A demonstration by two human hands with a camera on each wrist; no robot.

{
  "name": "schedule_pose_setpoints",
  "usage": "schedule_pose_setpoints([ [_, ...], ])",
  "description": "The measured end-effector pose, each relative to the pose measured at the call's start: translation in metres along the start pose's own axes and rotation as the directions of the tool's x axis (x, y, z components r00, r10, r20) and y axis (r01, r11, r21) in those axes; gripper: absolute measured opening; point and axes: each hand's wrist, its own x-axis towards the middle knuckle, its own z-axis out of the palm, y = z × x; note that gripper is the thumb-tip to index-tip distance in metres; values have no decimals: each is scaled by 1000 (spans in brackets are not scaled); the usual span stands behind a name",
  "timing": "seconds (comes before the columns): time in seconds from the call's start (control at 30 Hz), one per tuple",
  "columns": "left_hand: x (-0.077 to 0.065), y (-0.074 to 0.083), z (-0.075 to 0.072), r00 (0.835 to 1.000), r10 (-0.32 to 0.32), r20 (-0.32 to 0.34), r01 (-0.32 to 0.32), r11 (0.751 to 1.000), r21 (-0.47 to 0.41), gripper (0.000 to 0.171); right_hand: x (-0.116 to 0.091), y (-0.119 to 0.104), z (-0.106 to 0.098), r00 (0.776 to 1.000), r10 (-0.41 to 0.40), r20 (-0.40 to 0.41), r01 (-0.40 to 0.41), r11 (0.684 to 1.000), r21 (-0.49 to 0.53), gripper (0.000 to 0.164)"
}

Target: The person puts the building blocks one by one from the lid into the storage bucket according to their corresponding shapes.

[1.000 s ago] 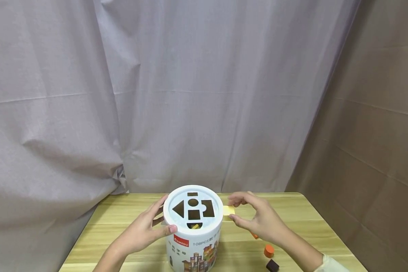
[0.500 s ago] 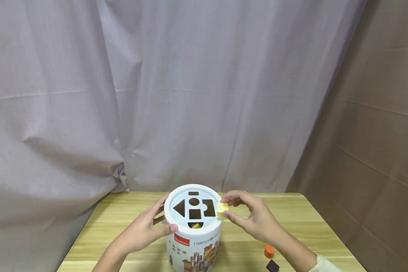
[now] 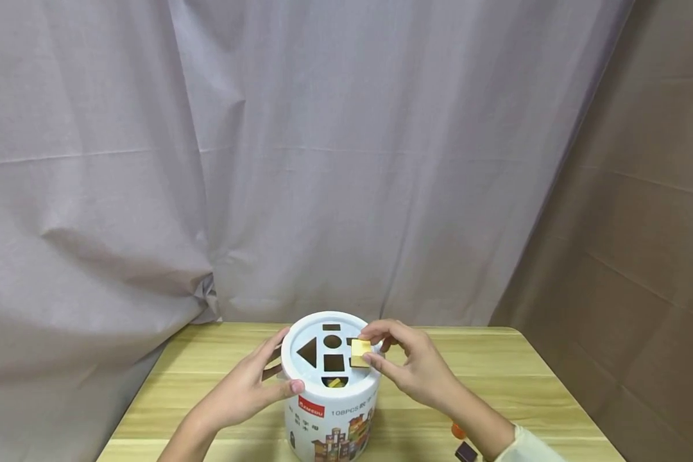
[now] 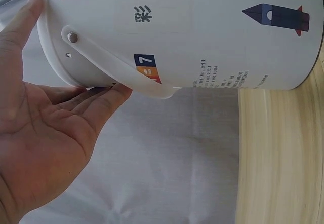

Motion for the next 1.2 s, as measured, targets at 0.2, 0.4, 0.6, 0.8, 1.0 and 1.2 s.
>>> schedule_pose_setpoints([
  [0.2,1,-1,1,1000,12,-1,-12,1000,-2,104,3,0,9,999,-40,21,40,999,11,36],
  [0.4,0,-2,1,1000,-17,1,17,1000,1,105,11,-2,17,998,-21,52,21,1000,-7,35],
  [0.6,0,-2,1,1000,-16,1,16,1000,-2,106,17,-4,24,993,63,101,-65,998,19,33],
  [0.8,1,-2,1,1000,1,3,-1,1000,2,105,19,-5,27,990,84,114,-88,996,27,31],
  [1.0,2,-2,3,1000,2,5,-2,1000,1,105,19,-5,28,982,118,148,-124,992,35,32],
  [1.2,3,-3,4,1000,5,-5,-5,1000,5,105,20,-1,32,980,115,162,-123,992,37,30],
])
